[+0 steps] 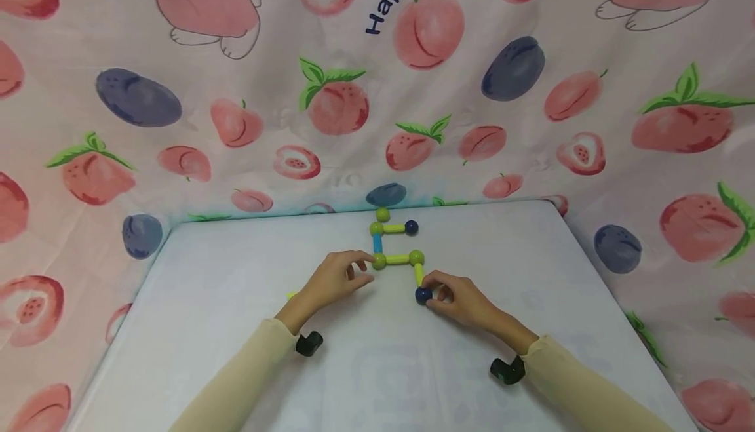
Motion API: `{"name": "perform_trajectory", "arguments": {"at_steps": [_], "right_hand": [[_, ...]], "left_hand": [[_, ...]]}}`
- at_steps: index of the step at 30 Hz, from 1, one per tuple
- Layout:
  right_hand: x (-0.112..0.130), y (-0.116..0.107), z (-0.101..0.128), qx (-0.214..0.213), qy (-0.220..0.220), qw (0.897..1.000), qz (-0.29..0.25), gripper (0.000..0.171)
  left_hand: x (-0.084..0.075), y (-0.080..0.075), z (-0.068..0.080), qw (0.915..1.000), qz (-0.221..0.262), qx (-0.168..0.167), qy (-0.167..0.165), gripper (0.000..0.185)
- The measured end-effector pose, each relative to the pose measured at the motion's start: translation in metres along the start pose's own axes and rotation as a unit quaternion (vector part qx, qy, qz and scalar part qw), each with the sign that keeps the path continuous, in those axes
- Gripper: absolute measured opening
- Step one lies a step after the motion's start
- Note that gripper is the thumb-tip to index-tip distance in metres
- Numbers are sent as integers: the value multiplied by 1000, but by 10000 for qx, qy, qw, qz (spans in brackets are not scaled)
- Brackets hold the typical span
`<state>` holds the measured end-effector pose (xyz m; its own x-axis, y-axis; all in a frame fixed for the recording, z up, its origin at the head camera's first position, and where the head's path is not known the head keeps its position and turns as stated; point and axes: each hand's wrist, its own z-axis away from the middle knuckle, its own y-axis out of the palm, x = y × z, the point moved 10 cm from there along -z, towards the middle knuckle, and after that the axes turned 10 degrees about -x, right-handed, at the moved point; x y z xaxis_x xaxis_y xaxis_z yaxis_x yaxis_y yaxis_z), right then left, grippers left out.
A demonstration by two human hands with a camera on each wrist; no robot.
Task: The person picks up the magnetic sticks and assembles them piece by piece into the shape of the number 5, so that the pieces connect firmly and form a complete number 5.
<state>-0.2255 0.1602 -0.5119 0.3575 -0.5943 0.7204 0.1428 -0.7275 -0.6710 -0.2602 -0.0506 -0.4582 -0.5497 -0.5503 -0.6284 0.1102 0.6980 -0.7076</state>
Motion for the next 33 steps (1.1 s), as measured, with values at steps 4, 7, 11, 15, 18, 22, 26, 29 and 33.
{"name": "perform_trajectory", "arguments": {"at_steps": [4, 7, 11, 15, 18, 22, 26, 29, 33], "right_hand": [[3, -1, 0, 2, -158, 9999, -40, 34], [4, -1, 0, 20, -209, 9998, -46, 34], [5, -2, 0, 24, -253, 9997, -47, 34], [7, -3, 0, 16, -334, 9994, -61, 33], [7, -2, -1, 47, -285, 9996, -30, 33], [4, -1, -1, 100, -157, 9998, -9, 34], [5, 0, -2, 101, -179, 9998, -37, 35], [5, -1, -2, 92, -188, 9998, -35, 35], [5, -1, -2, 96, -167, 9998, -31, 35]], "left_hand": [[13, -19, 16, 9994, -195, -106, -250, 37], [24, -30, 26, 9983, -298, -151, -488, 38], [36, -43, 38, 9964, -481, -197, -663, 38], [45, -56, 49, 9952, -574, -282, -737, 36], [53, -64, 57, 9945, -555, -337, -819, 30], [63, -70, 67, 9931, -604, -299, -956, 26], [72, -69, 74, 9922, -728, -127, -1008, 28], [77, -67, 78, 9917, -788, -6, -1017, 30], [82, -67, 83, 9914, -799, -16, -1036, 33]]}}
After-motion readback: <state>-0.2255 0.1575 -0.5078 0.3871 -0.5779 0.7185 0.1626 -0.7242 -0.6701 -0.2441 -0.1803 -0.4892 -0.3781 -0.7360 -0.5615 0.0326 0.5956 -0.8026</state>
